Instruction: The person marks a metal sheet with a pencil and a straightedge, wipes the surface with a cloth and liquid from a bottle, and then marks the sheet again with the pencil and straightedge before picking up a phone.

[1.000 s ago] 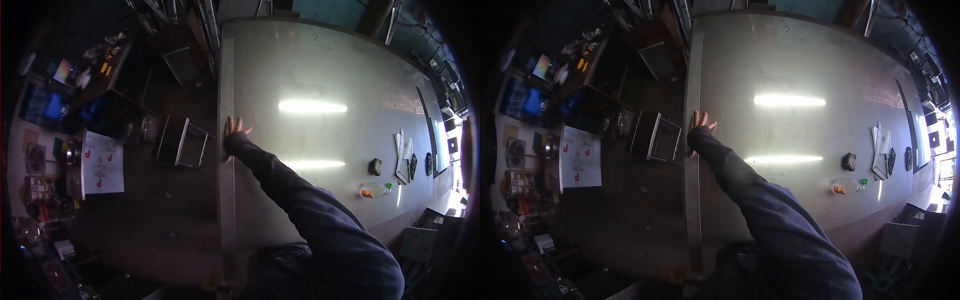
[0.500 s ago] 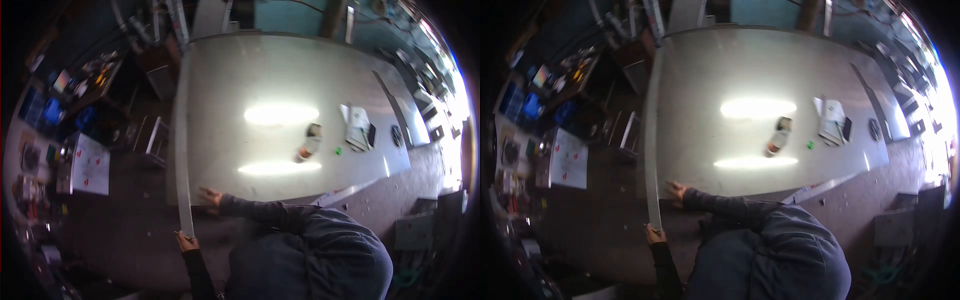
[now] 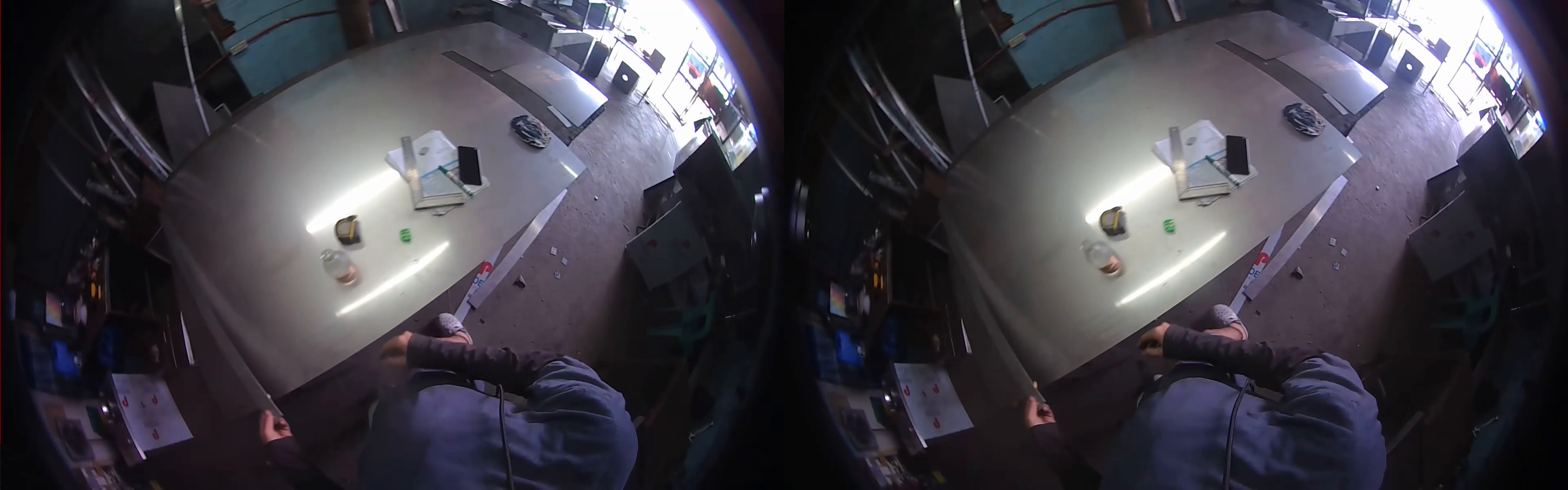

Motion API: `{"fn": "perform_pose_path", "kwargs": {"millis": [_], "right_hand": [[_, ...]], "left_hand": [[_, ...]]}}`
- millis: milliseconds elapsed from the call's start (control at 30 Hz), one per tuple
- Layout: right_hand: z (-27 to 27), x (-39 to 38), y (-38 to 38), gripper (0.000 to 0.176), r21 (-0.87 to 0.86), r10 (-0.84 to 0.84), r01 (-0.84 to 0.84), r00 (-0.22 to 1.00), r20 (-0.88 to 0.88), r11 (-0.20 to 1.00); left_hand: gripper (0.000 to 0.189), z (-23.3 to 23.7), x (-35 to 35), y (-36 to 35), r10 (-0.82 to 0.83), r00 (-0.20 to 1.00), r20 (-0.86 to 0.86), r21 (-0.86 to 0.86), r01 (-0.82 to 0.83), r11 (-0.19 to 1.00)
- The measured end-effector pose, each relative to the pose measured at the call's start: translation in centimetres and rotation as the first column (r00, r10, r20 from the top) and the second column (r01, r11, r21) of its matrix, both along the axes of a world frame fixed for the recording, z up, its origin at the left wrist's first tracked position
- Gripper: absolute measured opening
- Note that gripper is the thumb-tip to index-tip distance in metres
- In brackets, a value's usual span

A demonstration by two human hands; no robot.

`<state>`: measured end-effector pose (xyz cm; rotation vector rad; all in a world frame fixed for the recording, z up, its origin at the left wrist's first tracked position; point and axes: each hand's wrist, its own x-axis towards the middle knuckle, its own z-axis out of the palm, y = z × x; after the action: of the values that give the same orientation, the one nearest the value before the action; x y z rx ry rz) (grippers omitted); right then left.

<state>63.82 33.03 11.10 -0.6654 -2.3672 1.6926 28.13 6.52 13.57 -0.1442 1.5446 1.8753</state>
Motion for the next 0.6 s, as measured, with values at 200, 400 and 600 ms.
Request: {"fn": "perform_pose_path", "kwargs": {"millis": [200,400,600], "right_hand": [[-0.6,6.7,13.6,0.031,0.469,-0.368,0.375,0.923,-0.111,0.8],[1.0,5.6,22.6,0.061,0.759,-0.281,0.126,0.957,0.078,0.639],[-12.3,3.3,25.6,0.02,0.796,-0.198,0.089,0.979,0.039,0.599]], "left_hand": [[0.023,14.9,6.4,21.5,-0.308,0.95,0.059,0.364,0.267,0.892],[0.024,20.1,13.9,46.8,-0.389,0.914,-0.113,0.318,0.404,0.857],[0.035,18.7,28.0,50.6,-0.639,0.745,-0.194,0.06,0.659,0.75]]}}
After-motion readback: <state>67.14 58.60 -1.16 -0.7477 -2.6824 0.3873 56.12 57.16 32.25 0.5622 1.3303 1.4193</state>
